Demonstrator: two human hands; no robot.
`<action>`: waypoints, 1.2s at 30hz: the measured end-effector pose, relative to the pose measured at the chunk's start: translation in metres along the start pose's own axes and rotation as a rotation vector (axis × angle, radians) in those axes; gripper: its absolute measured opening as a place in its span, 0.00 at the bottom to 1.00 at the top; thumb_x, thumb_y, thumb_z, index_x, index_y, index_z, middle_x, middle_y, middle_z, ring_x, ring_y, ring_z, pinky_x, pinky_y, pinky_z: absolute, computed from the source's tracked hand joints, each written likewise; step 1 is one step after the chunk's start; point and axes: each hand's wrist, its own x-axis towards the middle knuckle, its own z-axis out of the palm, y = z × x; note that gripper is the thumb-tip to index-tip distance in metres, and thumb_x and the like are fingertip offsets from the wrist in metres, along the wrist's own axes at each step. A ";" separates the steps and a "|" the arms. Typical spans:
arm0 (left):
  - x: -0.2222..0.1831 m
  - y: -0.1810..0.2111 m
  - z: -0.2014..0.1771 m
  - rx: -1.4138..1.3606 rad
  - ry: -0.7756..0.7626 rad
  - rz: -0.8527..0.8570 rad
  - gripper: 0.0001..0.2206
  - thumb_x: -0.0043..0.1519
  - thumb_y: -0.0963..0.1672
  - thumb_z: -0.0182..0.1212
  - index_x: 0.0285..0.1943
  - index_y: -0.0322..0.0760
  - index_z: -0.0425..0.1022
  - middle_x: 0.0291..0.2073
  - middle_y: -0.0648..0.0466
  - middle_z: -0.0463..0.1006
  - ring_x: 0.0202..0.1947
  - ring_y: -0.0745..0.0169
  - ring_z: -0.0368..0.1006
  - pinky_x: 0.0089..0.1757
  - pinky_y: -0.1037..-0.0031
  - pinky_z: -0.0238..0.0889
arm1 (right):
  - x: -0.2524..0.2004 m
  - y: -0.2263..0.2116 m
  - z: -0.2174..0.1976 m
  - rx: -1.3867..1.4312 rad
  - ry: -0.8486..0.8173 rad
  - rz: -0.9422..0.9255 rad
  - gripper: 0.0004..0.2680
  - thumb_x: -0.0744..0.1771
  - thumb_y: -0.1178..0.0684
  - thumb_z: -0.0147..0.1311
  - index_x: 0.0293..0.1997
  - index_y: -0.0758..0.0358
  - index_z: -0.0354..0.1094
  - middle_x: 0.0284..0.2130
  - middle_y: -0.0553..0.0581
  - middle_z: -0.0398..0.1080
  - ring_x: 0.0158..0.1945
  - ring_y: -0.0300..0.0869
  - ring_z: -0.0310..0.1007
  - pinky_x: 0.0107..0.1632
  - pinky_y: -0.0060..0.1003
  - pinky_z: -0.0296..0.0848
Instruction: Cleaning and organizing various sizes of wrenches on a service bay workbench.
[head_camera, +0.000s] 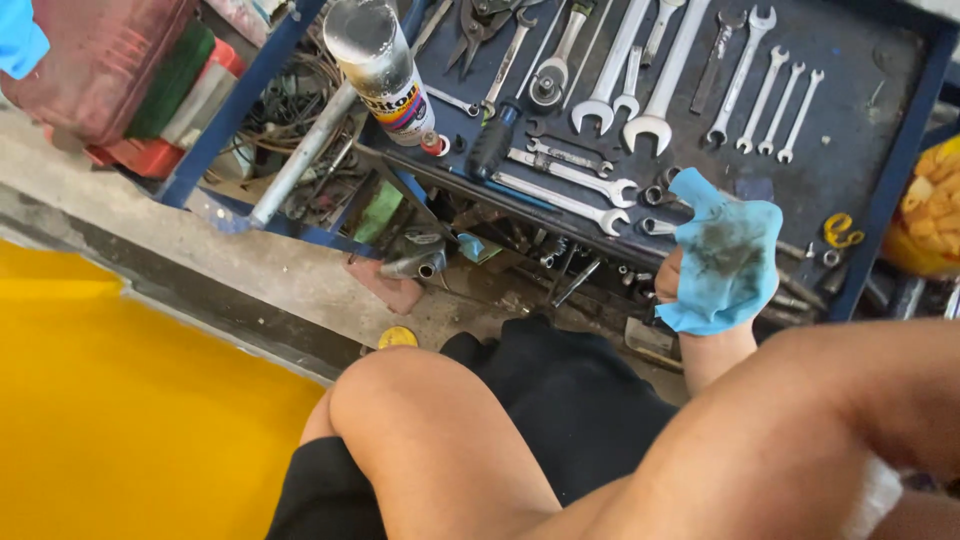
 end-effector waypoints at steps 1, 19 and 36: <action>-0.001 0.000 0.000 -0.003 0.010 0.002 0.26 0.77 0.55 0.49 0.74 0.34 0.63 0.63 0.52 0.74 0.57 0.68 0.74 0.59 0.81 0.67 | 0.004 -0.004 -0.001 0.002 -0.007 0.016 0.32 0.71 0.43 0.54 0.79 0.71 0.38 0.49 0.69 0.76 0.25 0.37 0.58 0.28 0.30 0.57; 0.015 -0.005 -0.008 -0.118 0.020 -0.007 0.28 0.76 0.55 0.54 0.74 0.32 0.61 0.63 0.49 0.73 0.58 0.65 0.73 0.60 0.79 0.67 | 0.026 -0.032 0.009 0.009 -0.018 0.049 0.33 0.69 0.49 0.54 0.80 0.75 0.35 0.50 0.74 0.75 0.21 0.37 0.59 0.24 0.30 0.58; 0.076 0.057 0.017 -0.198 -0.009 -0.039 0.30 0.75 0.55 0.59 0.75 0.31 0.59 0.63 0.46 0.72 0.58 0.62 0.73 0.62 0.76 0.67 | 0.005 -0.031 0.006 0.143 0.051 0.097 0.30 0.74 0.44 0.53 0.83 0.70 0.38 0.49 0.69 0.75 0.28 0.42 0.65 0.31 0.33 0.65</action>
